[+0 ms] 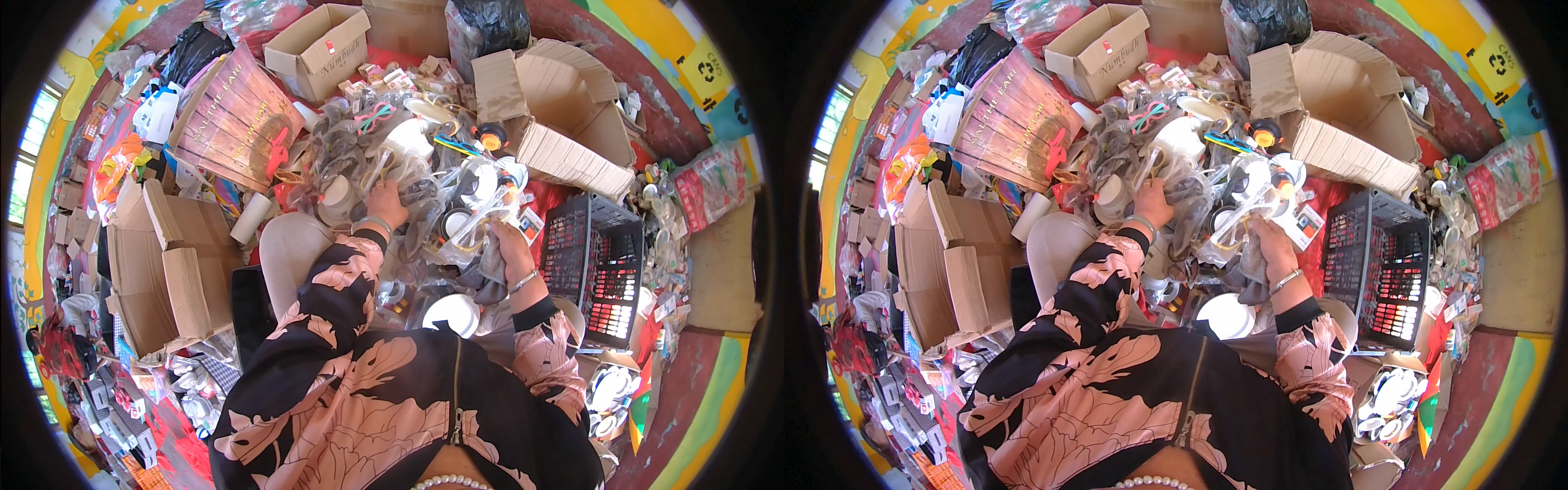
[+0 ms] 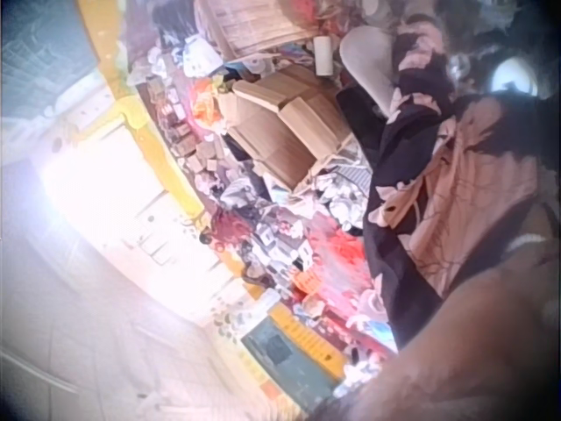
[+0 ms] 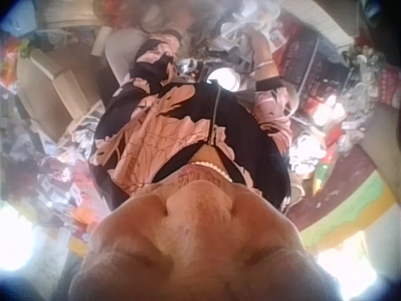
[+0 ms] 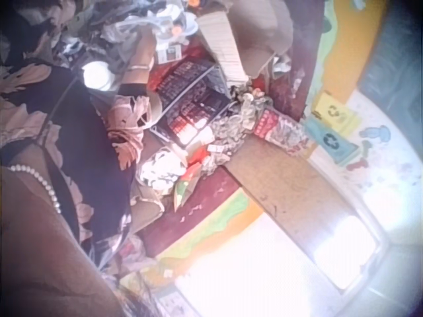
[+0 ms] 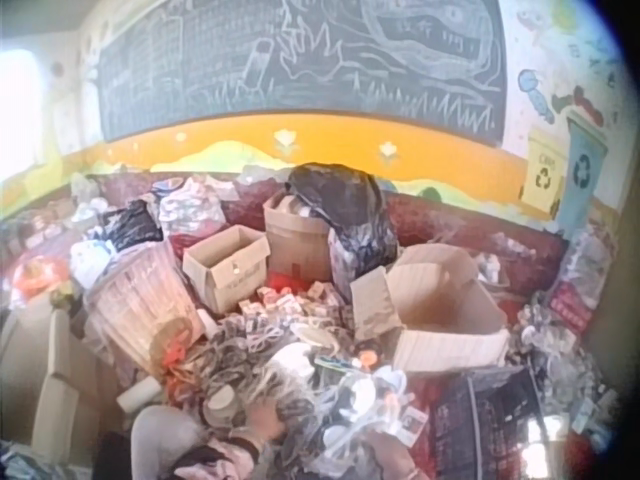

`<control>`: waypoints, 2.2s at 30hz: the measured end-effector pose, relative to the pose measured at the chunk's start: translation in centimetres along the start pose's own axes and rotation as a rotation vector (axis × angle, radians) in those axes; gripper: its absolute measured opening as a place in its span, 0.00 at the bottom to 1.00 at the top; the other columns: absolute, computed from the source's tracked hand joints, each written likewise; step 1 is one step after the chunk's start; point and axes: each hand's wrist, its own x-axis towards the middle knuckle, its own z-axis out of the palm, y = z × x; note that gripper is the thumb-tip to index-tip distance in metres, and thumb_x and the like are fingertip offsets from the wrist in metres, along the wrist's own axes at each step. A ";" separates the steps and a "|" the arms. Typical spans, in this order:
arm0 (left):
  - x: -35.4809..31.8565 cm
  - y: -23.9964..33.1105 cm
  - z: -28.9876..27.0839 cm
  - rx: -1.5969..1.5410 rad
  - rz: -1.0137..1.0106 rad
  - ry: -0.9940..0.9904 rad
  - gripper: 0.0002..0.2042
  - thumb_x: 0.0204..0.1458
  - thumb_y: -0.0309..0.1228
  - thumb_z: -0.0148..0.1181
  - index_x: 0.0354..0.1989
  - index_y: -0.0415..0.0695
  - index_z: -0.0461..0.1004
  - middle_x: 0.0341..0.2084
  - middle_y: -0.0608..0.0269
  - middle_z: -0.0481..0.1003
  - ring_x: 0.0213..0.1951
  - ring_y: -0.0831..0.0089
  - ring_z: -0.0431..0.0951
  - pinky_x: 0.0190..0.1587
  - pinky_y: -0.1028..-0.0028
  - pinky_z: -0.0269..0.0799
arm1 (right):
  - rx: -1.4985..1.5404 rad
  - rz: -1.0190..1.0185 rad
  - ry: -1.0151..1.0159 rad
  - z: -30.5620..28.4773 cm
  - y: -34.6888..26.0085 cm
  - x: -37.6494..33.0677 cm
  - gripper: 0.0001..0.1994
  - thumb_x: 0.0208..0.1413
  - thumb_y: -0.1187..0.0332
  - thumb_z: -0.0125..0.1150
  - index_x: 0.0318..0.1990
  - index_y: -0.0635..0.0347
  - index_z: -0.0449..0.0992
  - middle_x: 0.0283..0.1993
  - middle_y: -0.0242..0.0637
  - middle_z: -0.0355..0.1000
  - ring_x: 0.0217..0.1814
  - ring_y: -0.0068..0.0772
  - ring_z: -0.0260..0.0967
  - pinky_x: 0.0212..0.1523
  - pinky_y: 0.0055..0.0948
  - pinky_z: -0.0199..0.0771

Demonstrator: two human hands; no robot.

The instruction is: The person sits on the floor and wipes various small items, including a black electronic device and a white cylindrical object, using a grey cloth. They then move a plastic crate and continue wiping other items from the surrounding boxes.

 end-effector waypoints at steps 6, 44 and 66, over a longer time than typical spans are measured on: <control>-1.0 1.1 0.4 -0.017 0.108 0.094 0.26 0.30 0.29 0.62 0.44 0.44 0.64 0.43 0.53 0.66 0.50 0.56 0.63 0.51 0.59 0.56 | -0.028 0.033 0.012 -0.2 0.5 0.4 0.14 0.54 0.63 0.53 0.40 0.66 0.72 0.33 0.32 0.71 0.31 0.21 0.65 0.33 0.22 0.65; 5.3 -6.5 1.9 -0.968 -0.174 -0.257 0.39 0.29 0.32 0.72 0.53 0.34 0.58 0.44 0.53 0.71 0.46 0.66 0.71 0.49 0.71 0.65 | -0.066 0.057 -0.011 0.9 0.4 0.3 0.11 0.55 0.64 0.52 0.39 0.63 0.73 0.31 0.29 0.72 0.30 0.20 0.67 0.32 0.20 0.66; 1.3 2.6 0.9 -0.236 0.101 0.051 0.31 0.32 0.34 0.64 0.51 0.46 0.63 0.42 0.49 0.70 0.47 0.54 0.70 0.49 0.63 0.66 | -0.102 0.023 0.015 1.1 0.6 0.1 0.13 0.56 0.61 0.52 0.39 0.62 0.73 0.33 0.29 0.71 0.31 0.21 0.67 0.32 0.21 0.66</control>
